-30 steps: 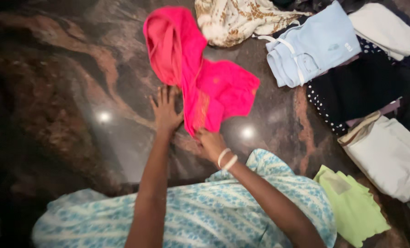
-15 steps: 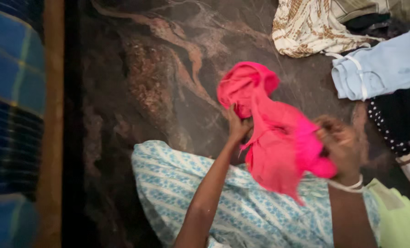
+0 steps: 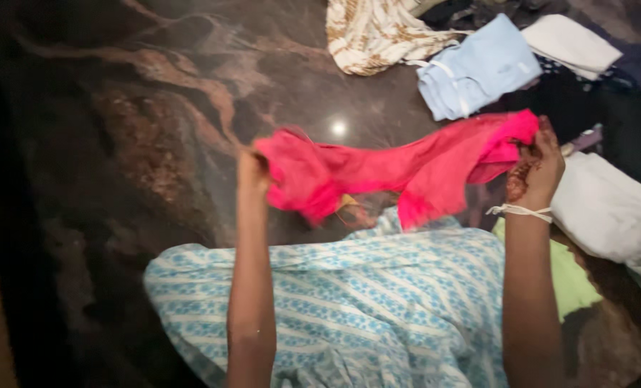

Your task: The person folds a shirt, a pink blouse, and a patterned cloth by hand on the floor, placing each item onto a stack of clothes.

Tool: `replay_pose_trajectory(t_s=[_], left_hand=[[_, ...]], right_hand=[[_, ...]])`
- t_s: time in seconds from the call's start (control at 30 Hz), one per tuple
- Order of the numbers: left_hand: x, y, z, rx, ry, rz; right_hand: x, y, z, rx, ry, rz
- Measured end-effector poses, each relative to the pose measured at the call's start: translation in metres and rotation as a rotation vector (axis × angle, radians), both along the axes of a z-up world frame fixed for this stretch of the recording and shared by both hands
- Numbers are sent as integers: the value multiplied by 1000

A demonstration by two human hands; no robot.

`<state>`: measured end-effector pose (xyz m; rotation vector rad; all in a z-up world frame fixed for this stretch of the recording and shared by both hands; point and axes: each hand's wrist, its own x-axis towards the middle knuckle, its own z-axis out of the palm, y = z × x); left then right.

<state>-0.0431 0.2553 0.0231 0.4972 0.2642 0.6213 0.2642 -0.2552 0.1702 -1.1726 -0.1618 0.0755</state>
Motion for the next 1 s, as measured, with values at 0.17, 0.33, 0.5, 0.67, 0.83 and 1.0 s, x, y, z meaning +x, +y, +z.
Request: replay_pose_trajectory(t_s=[0.17,0.33,0.5,0.67,0.83,1.0], left_hand=[[-28,40,110,-100,-83,37],[-58,80,130,154,-34,142],[-38,111,102,403,277,-60],[8,73,110,2390,1013,476],[27,-74,54,2507,802,289],[-14,-171,0,1526,649,-692]], right_hand=[[-40,14,60,-128,-563,-142],[-39,5,80,-727,-801,-221],[15,41,57,-786,-773,150],[23,116,11,-1136,-1015,11],[-49,123,-21,-802,-952,-213],[-171,92,-105,-1079,-793,467]])
